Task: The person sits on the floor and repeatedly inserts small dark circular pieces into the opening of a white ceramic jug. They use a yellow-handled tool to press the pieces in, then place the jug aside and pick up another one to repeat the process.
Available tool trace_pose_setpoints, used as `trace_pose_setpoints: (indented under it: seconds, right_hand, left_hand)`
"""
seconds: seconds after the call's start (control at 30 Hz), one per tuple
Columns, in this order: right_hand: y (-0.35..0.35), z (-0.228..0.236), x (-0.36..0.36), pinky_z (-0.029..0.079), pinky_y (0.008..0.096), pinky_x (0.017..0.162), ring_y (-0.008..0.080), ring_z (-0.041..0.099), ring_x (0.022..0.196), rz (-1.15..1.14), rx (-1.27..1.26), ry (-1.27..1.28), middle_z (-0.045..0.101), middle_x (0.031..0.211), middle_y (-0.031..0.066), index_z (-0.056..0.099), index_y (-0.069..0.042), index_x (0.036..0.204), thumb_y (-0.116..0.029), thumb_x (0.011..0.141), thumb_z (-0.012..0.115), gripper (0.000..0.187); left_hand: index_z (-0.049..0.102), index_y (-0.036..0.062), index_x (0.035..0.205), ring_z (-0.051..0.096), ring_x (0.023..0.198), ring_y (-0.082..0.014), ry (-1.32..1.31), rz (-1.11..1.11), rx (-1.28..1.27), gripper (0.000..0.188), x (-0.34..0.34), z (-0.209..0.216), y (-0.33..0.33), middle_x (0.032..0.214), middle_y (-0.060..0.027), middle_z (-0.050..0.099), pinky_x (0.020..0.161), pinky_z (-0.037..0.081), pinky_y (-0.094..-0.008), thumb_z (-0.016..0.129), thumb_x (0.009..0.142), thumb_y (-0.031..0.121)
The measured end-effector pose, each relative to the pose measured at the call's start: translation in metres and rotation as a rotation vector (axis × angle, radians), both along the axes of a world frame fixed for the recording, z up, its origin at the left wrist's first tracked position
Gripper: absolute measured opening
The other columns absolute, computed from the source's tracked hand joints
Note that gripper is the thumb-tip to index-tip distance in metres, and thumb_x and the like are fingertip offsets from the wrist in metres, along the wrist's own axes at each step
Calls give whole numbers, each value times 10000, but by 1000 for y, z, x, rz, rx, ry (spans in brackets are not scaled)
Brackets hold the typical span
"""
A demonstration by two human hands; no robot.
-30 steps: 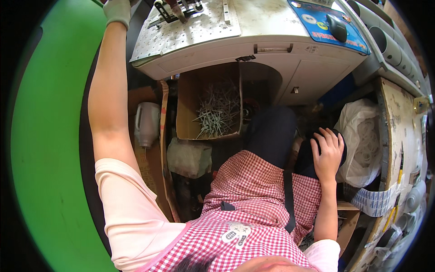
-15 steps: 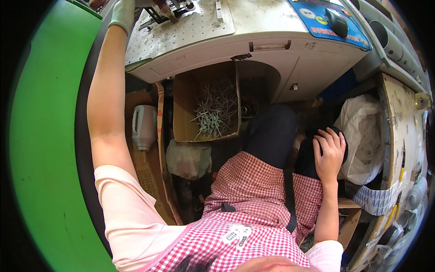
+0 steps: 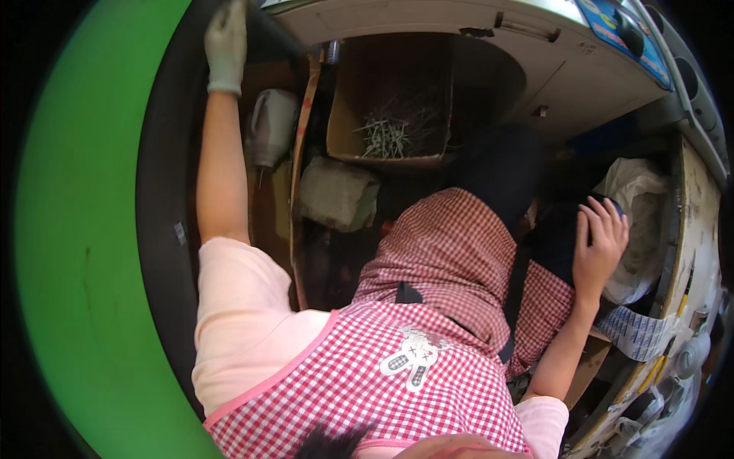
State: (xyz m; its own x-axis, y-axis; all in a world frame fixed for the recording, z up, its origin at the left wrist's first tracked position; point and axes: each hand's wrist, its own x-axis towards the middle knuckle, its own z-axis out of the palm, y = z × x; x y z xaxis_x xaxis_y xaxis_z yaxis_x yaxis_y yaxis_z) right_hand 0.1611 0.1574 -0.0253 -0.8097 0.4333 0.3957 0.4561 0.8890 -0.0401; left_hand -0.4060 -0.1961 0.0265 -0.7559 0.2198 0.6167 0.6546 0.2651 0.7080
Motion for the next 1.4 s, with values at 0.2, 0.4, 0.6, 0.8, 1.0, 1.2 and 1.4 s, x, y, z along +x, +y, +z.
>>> trace_pose_setpoints:
  seconds: [0.2, 0.4, 0.6, 0.8, 1.0, 1.2, 1.4]
  right_hand:
    - [-13, 17, 31, 291, 496, 1232, 278, 542, 1369, -9, 9, -10, 714, 1289, 67, 762, -67, 1104, -196, 1026, 629, 200]
    - [-11, 7, 31, 324, 487, 1198, 293, 606, 1281, -30, -139, -103, 720, 1248, 100, 747, -59, 1104, -181, 1000, 645, 189]
    - [-31, 27, 38, 516, 337, 1016, 214, 694, 1124, -82, -839, 361, 744, 1192, 120, 734, -19, 1177, -258, 1054, 609, 297]
    - [-61, 20, -14, 465, 397, 1118, 266, 619, 1274, 237, -1655, 557, 647, 1374, 174, 592, 0, 1406, -471, 1104, 453, 576]
    - [-79, -20, 1, 333, 393, 1211, 219, 441, 1427, 381, -2008, 488, 517, 1515, 129, 399, -22, 1571, -538, 1092, 450, 706]
    - [-68, 15, 36, 466, 378, 1100, 299, 588, 1305, 411, -1528, 240, 599, 1429, 209, 458, -26, 1536, -549, 946, 705, 826]
    - [159, 43, 155, 527, 462, 963, 373, 656, 1091, -441, -131, 379, 706, 1178, 180, 728, -29, 1114, -344, 1020, 569, 366]
  left_hand:
    - [528, -19, 1472, 582, 1326, -385, -652, 387, -729, 751, 16, -163, -137, 1454, -282, 570, 1100, 460, -432, 657, 947, 503]
    - [668, -51, 1296, 686, 1144, -378, -454, 518, -626, 455, 41, -212, -139, 1208, -273, 710, 999, 517, -441, 630, 893, 159]
    - [624, -21, 1375, 632, 1244, -321, -4, 407, -270, 524, 140, -103, -108, 1350, -208, 664, 1090, 470, -414, 476, 876, -82]
    - [544, 40, 785, 580, 1324, -407, 312, -544, -263, 152, 306, 38, 3, 1285, -208, 699, 1205, 318, -548, 664, 875, 67]
    - [725, 71, 945, 379, 1516, -388, 335, -1179, -438, 222, 381, 51, 94, 1484, -262, 542, 1206, 302, -557, 715, 729, 121]
    - [424, -78, 1510, 440, 1461, -311, -822, -1118, -234, 954, 378, 27, 141, 1596, -215, 422, 1219, 332, -435, 750, 892, 573]
    - [349, -118, 1515, 486, 1427, -344, -949, -968, -302, 785, 380, 7, 157, 1545, -253, 477, 1194, 382, -445, 621, 1007, 415]
